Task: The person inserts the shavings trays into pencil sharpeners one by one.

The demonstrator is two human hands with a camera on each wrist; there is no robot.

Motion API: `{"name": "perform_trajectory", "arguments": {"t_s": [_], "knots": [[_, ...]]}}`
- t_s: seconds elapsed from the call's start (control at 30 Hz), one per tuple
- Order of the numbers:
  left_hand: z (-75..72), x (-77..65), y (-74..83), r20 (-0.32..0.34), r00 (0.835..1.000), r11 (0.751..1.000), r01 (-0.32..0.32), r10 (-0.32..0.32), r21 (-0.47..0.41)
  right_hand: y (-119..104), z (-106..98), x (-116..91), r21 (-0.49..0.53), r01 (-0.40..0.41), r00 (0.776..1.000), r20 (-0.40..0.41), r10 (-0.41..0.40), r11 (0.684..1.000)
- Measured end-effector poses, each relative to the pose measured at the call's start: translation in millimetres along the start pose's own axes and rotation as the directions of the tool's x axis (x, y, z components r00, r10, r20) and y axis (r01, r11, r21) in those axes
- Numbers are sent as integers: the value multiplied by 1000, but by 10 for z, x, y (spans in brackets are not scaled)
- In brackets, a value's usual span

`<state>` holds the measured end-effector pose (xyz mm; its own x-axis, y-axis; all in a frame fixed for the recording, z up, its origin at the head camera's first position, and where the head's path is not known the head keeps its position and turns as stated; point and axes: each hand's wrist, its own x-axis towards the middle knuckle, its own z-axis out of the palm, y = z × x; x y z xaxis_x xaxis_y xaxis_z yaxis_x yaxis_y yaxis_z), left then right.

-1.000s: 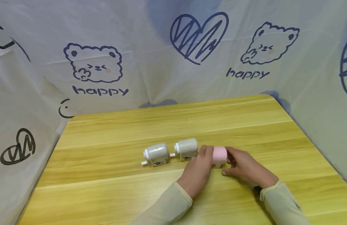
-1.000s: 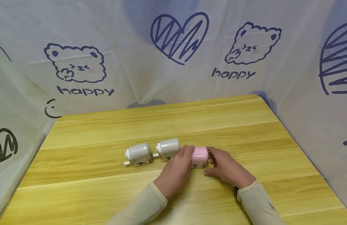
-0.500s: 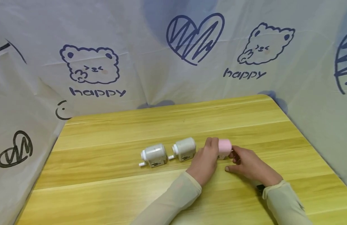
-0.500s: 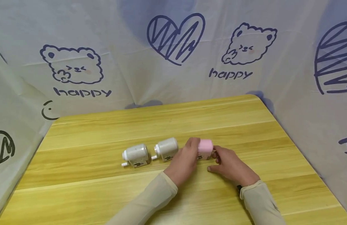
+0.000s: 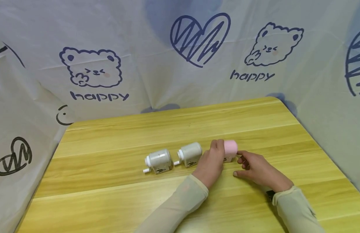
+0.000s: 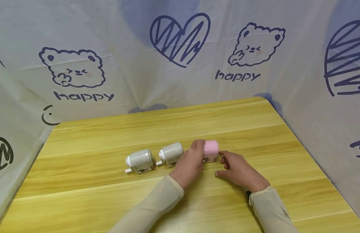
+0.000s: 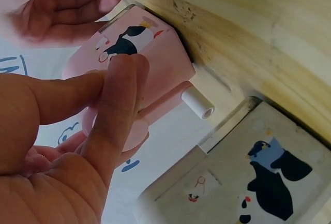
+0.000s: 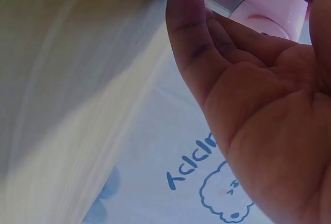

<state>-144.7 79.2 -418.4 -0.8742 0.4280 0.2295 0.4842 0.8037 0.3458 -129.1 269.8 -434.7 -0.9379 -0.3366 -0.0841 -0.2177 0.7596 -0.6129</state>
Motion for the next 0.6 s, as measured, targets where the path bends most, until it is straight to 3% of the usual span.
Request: {"name": "perform_trajectory", "arguments": {"t_s": [0.37, 0.53, 0.6], "knots": [[16, 7, -5, -5, 1000, 1000, 9, -9, 25, 17, 12, 21, -10, 3, 1000, -3, -3, 1000], [23, -59, 6, -77, 997, 997, -20, 26, 70, 4, -13, -5, -16, -15, 1000, 1, 15, 1000], [2, -117, 13, -130, 989, 994, -55, 68, 98, -8, -30, -28, -44, -19, 1000, 2, 19, 999]]}}
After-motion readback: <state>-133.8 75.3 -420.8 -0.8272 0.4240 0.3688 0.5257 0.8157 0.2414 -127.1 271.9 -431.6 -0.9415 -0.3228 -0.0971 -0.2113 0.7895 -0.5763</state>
